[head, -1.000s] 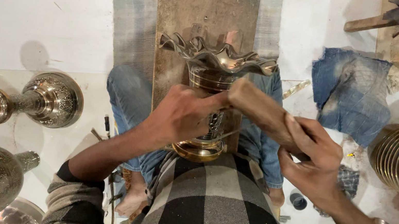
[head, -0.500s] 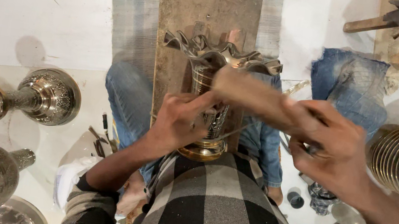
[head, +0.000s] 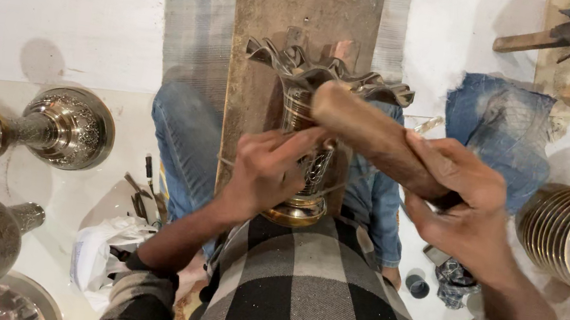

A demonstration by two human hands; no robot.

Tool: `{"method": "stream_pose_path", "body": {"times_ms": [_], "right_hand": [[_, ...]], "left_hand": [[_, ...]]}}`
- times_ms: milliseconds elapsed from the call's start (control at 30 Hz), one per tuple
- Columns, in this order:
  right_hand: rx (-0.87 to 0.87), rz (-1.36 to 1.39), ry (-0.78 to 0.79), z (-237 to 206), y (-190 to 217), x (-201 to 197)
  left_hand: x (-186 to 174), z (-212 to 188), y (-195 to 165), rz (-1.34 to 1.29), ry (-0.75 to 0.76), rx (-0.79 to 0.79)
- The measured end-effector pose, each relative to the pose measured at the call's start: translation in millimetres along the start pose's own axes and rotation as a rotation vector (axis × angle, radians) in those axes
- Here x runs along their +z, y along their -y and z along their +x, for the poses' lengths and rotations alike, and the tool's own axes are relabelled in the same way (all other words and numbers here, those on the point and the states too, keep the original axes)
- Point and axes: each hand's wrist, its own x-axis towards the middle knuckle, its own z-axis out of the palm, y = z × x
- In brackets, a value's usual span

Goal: The person uses a wooden mallet and a metal chisel to hammer decorative patterns into a silver-colored metal vase. They repeatedly strike the chisel against the vase's surface while rotating it to work on different sections.

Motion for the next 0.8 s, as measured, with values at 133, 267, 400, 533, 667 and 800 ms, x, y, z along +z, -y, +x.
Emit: {"method": "stream_pose_path", "body": {"times_ms": [133,267,400,533,667,800], "right_hand": [[0.146,0.288,-0.257,-37,-24,50],[0.285,0.422,-0.311,-66,-37,65],[0.255,0.233,-0.37,-84,-38,54],[-0.149,-0.133,-0.43,-79,-47,43],[-0.116,-0.022,-0.336,-50,-44,15],[0.002,-0.055,-0.059,-23,-11,-25]], "left_hand": [[-25,26,7,-0.123,0.187,0.09],[-40,51,8,-0.131,0.355,0.13],[-40,65,9,-0.097,0.526,0.163],[-36,60,14,-0.056,0.529,0.168],[-32,45,19,-0.11,0.326,0.164],[-25,23,11,-0.143,0.128,0.02]]}}
